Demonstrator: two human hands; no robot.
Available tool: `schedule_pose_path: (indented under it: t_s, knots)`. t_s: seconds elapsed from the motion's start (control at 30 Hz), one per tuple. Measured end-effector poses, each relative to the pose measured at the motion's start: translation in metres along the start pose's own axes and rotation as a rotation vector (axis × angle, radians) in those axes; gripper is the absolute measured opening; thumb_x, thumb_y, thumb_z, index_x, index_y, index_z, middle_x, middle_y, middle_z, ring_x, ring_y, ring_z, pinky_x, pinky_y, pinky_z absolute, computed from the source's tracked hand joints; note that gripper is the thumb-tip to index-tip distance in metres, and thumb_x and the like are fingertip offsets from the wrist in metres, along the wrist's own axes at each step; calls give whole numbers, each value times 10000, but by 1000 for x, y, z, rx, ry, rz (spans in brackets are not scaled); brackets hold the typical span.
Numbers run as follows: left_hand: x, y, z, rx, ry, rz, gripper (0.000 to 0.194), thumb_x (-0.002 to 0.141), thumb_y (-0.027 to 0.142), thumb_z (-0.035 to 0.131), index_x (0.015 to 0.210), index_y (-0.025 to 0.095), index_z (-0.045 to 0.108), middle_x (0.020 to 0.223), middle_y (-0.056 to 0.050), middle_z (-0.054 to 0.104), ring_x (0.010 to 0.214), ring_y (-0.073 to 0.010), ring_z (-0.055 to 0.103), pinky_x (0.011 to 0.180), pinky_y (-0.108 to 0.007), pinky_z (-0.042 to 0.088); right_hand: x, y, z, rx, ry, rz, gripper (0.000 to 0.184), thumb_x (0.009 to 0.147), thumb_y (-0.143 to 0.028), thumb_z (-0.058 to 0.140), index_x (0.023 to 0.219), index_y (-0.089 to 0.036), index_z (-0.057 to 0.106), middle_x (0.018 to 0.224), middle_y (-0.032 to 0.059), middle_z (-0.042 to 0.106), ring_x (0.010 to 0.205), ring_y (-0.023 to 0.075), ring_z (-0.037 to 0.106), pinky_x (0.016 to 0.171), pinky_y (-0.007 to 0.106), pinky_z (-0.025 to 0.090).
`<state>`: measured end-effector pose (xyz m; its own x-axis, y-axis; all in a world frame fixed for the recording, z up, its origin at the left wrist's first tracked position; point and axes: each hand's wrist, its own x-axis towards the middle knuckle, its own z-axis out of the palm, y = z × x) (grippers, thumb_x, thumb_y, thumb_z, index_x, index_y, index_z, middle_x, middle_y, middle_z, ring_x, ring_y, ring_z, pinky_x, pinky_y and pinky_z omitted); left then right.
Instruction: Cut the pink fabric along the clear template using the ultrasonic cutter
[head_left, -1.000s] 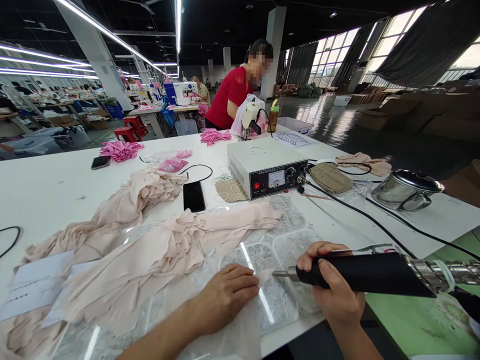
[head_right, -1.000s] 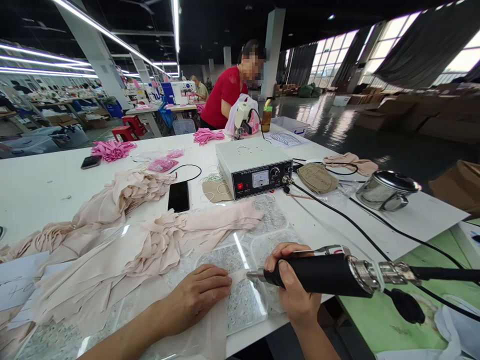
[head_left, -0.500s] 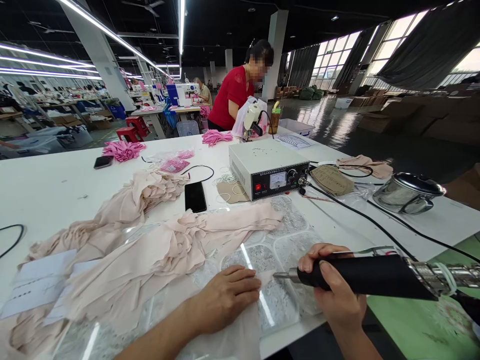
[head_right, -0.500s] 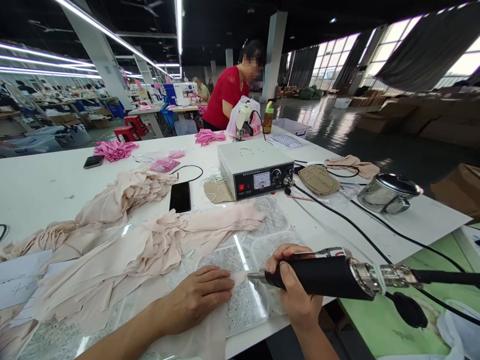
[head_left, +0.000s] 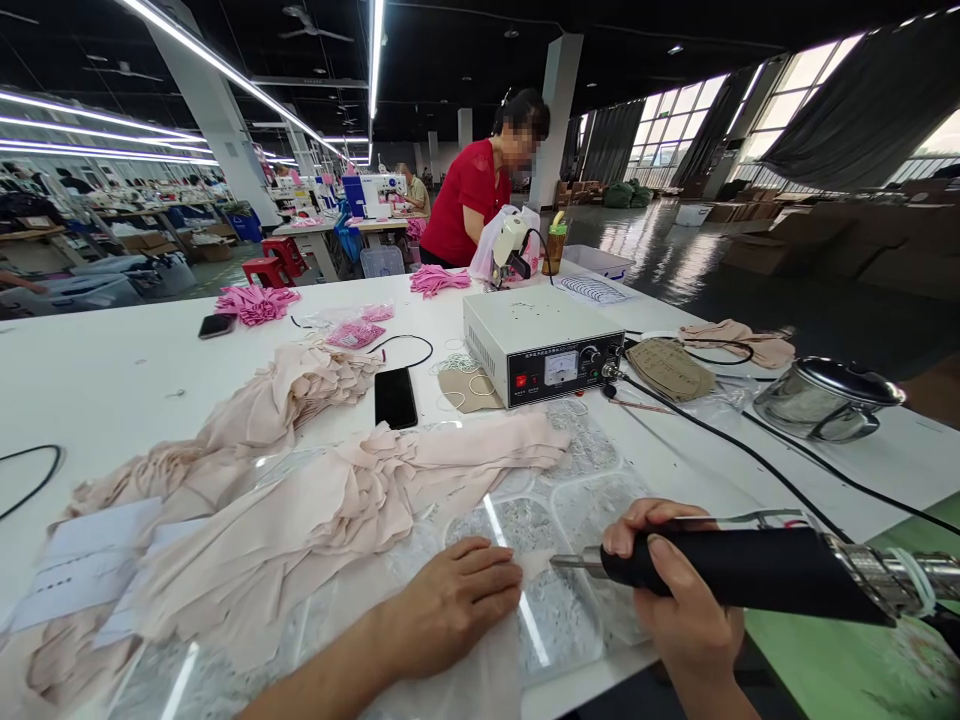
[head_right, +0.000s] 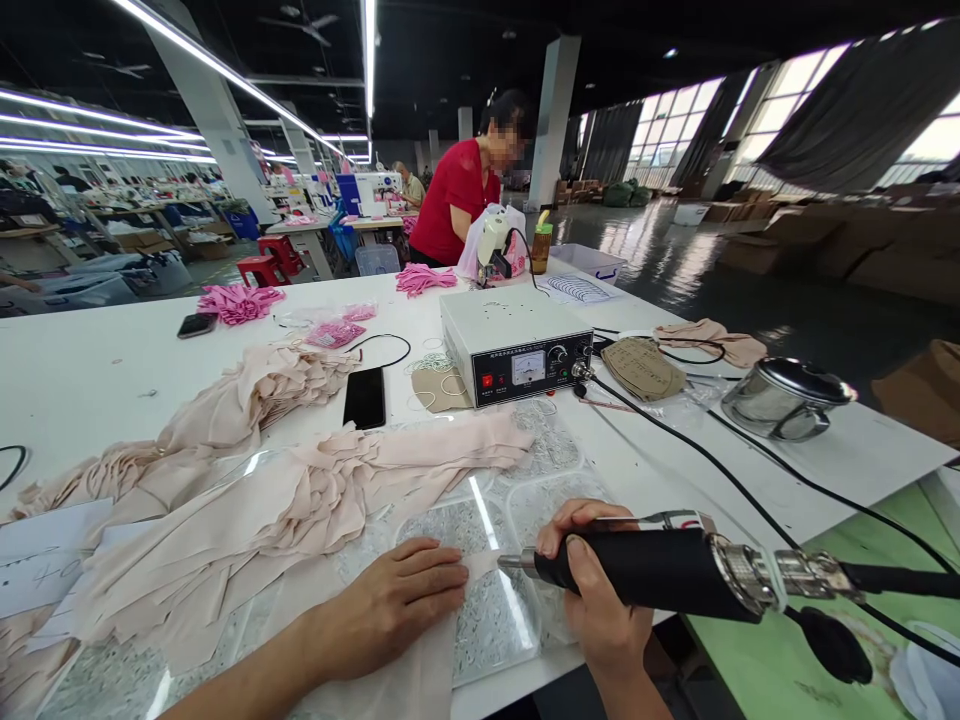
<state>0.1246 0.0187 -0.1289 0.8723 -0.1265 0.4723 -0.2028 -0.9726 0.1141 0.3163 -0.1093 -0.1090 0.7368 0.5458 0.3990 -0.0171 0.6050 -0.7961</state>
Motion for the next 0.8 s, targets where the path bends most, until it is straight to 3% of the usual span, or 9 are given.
schedule_pose_path:
  t_s: [0.5,0.8]
  knots:
    - [1,1,-1,-16,-1,-12,202,1021,131,436,1064,116,633,1107,-79,709,1099,-191,625,977,-336,457,0,-2,1,-6,29,7,49,799,-200,627,823,-202,583,778,8,535,540,116,538,526,313,515]
    - [0,-1,2,-24,-2,4,223,1025,125,407,1001,108,628,1086,-78,703,1094,-191,618,972,-318,442,-4,2,16,49,-20,-18,58,808,-175,580,858,-204,582,798,7,543,538,110,544,526,311,514]
